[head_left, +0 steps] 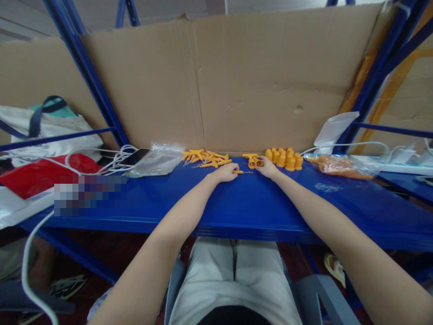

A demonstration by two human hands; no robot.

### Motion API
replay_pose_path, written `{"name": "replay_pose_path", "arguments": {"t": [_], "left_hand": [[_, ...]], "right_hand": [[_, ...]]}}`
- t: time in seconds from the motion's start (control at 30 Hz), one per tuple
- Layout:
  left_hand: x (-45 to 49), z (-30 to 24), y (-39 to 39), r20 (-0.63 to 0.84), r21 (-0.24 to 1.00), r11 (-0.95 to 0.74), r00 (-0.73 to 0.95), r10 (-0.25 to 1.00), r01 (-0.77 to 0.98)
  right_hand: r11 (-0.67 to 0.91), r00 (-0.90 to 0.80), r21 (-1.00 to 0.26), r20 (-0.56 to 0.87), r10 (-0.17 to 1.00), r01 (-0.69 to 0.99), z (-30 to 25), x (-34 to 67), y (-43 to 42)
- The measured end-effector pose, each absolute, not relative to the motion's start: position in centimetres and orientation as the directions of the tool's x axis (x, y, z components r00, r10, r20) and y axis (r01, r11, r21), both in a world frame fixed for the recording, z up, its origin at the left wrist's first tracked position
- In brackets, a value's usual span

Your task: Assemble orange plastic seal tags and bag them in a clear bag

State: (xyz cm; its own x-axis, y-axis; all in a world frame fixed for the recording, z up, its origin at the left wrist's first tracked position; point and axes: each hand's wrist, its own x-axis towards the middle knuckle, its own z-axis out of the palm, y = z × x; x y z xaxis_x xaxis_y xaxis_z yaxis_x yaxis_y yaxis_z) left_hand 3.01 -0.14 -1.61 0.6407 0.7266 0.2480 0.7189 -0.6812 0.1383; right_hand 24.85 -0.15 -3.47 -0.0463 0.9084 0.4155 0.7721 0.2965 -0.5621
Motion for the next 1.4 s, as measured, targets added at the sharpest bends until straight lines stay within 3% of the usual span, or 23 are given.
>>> {"name": "replay_pose_path", "arguments": {"t": [0.4, 0.57, 1.03, 1.23, 1.4], "left_hand": [[2.9, -0.9, -1.0, 0.237, 0.123, -0.675, 0.639, 0.732, 0.728], [3.1, -1.1, -1.0, 0.249, 0.131, -0.671, 0.631, 0.735, 0.73], [3.0, -1.2, -0.9, 0.253, 0.12, -0.676, 0.636, 0.729, 0.727], [3.0, -1.1, -1.0, 0.27, 0.136, -0.681, 0.635, 0.724, 0.719], [3.0, -1.3, -0.8, 0.261, 0.142, -0.667, 0.623, 0.738, 0.731]], "right_hand": [[0.26, -0.091, -0.305, 0.474, 0.876, 0.916, -3.2, 24.2, -1.2], [0.21, -0.068, -0.262, 0.465, 0.883, 0.942, -2.5, 23.8, -1.9], [0.364, -0.12, -0.35, 0.558, 0.821, 0.863, -3.8, 25.2, 0.1], [0.287, -0.07, -0.412, 0.467, 0.881, 0.865, -3.2, 24.7, -0.5], [0.203, 0.048, -0.451, 0.486, 0.873, 0.869, -2.1, 25.3, -0.8]]}}
